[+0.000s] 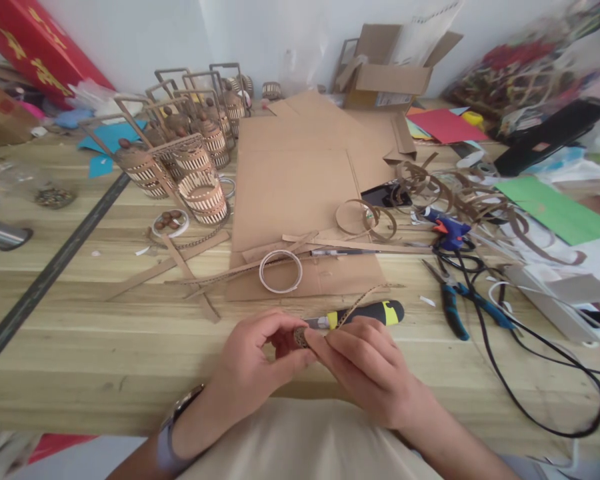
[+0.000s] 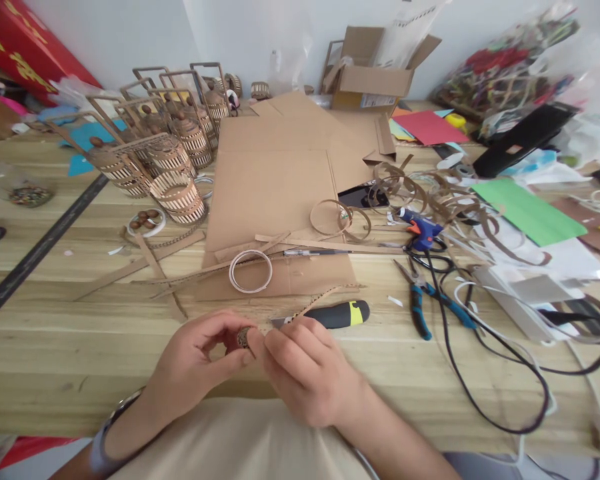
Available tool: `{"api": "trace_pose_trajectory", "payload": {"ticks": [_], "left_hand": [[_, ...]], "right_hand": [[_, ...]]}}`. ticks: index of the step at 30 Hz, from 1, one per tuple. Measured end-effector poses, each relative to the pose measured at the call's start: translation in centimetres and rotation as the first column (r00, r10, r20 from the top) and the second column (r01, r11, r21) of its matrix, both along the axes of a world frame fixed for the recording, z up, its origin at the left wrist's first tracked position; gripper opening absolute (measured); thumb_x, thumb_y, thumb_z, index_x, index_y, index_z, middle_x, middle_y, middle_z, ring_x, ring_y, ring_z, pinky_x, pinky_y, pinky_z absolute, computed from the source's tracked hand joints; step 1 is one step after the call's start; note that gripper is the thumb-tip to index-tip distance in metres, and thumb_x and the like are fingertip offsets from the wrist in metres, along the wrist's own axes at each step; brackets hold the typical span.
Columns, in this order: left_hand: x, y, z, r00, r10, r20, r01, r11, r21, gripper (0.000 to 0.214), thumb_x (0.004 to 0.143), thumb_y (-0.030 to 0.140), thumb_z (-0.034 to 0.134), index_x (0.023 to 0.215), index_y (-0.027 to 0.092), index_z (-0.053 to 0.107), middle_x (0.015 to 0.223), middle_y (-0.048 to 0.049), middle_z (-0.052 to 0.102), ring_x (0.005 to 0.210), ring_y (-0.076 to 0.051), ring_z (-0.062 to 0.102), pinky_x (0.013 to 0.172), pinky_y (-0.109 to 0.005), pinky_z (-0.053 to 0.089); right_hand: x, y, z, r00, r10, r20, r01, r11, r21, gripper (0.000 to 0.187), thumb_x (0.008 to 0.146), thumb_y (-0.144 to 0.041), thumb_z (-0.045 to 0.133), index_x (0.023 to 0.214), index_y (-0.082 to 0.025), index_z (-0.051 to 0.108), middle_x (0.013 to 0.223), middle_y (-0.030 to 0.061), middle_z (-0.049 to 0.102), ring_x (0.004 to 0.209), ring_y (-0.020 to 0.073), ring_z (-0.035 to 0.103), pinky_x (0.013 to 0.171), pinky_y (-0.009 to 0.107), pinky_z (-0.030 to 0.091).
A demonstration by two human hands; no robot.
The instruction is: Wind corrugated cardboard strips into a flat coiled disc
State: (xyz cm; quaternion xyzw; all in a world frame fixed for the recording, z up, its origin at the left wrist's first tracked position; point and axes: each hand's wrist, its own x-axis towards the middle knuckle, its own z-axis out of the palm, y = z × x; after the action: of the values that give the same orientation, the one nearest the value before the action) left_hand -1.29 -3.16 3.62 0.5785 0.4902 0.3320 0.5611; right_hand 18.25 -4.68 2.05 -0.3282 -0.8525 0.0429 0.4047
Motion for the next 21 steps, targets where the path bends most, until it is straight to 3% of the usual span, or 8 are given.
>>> {"api": "trace_pose_trajectory", "payload": {"ticks": [5,8,11,14,17,21], "left_hand": [[-0.3,0.1,-0.8,0.979,-0.085,0.185,0.108,0.987,-0.118,0.022,0.075,0.035,0.078,0.088,0.017,0.074,0.077,-0.0033,0.067,0.069,-0.017,0.057,0.064,-0.027,0.045],[-0.4,0.0,-1.1,0.914,-0.091,0.395,0.196,0.953,-0.233,0.033,0.071,0.046,0.082,0.085,0.018,0.075,0.071,-0.0003,0.062,0.062,-0.013,0.050,0.059,-0.024,0.039],[-0.5,0.0,-1.2,0.852,-0.110,0.512,0.291,0.912,-0.289,0.045,0.066,0.060,0.081,0.079,0.017,0.074,0.058,0.0039,0.053,0.052,-0.009,0.041,0.052,-0.022,0.032],[-0.4,0.1,-1.4,0.871,-0.100,0.481,0.273,0.913,-0.303,0.046,0.066,0.060,0.082,0.081,0.017,0.074,0.060,0.0028,0.055,0.053,-0.010,0.044,0.052,-0.023,0.034],[-0.1,0.4,-1.7,0.933,-0.042,0.358,0.146,0.952,-0.270,0.040,0.069,0.047,0.082,0.095,0.018,0.075,0.076,-0.0021,0.066,0.067,-0.015,0.055,0.061,-0.026,0.043],[0.1,0.4,-1.6,0.989,-0.010,0.144,0.030,0.990,-0.137,0.030,0.070,0.036,0.082,0.091,0.017,0.074,0.078,-0.0026,0.068,0.073,-0.017,0.059,0.068,-0.028,0.047]], "right_hand": [[-0.2,-0.1,-0.6,0.997,-0.036,-0.073,0.031,0.997,-0.070,0.025,0.097,-0.014,0.057,0.118,-0.023,0.066,0.079,-0.0008,0.068,0.071,0.0142,0.062,0.068,0.029,0.053],[-0.6,-0.1,-0.4,0.978,-0.055,-0.199,0.030,0.991,-0.129,0.017,0.094,-0.019,0.065,0.109,-0.026,0.070,0.073,-0.0032,0.065,0.067,0.0127,0.061,0.065,0.026,0.053],[-0.9,0.0,0.0,0.958,-0.050,-0.284,0.004,0.987,-0.161,0.013,0.093,-0.023,0.066,0.105,-0.027,0.072,0.072,-0.0036,0.064,0.067,0.0119,0.060,0.061,0.023,0.052],[-0.6,0.2,-0.1,0.973,-0.034,-0.228,0.005,0.992,-0.128,0.021,0.097,-0.021,0.061,0.114,-0.027,0.070,0.076,-0.0018,0.066,0.071,0.0135,0.061,0.064,0.024,0.053],[0.3,0.5,-0.7,0.996,-0.025,-0.090,0.021,0.999,-0.050,0.028,0.098,-0.012,0.055,0.122,-0.022,0.065,0.081,0.0005,0.069,0.074,0.0149,0.062,0.070,0.027,0.053],[0.7,0.7,-0.4,1.000,0.012,0.026,-0.014,0.996,0.083,0.023,0.097,-0.004,0.049,0.114,-0.010,0.064,0.082,0.0041,0.070,0.075,0.0148,0.063,0.076,0.029,0.052]]}}
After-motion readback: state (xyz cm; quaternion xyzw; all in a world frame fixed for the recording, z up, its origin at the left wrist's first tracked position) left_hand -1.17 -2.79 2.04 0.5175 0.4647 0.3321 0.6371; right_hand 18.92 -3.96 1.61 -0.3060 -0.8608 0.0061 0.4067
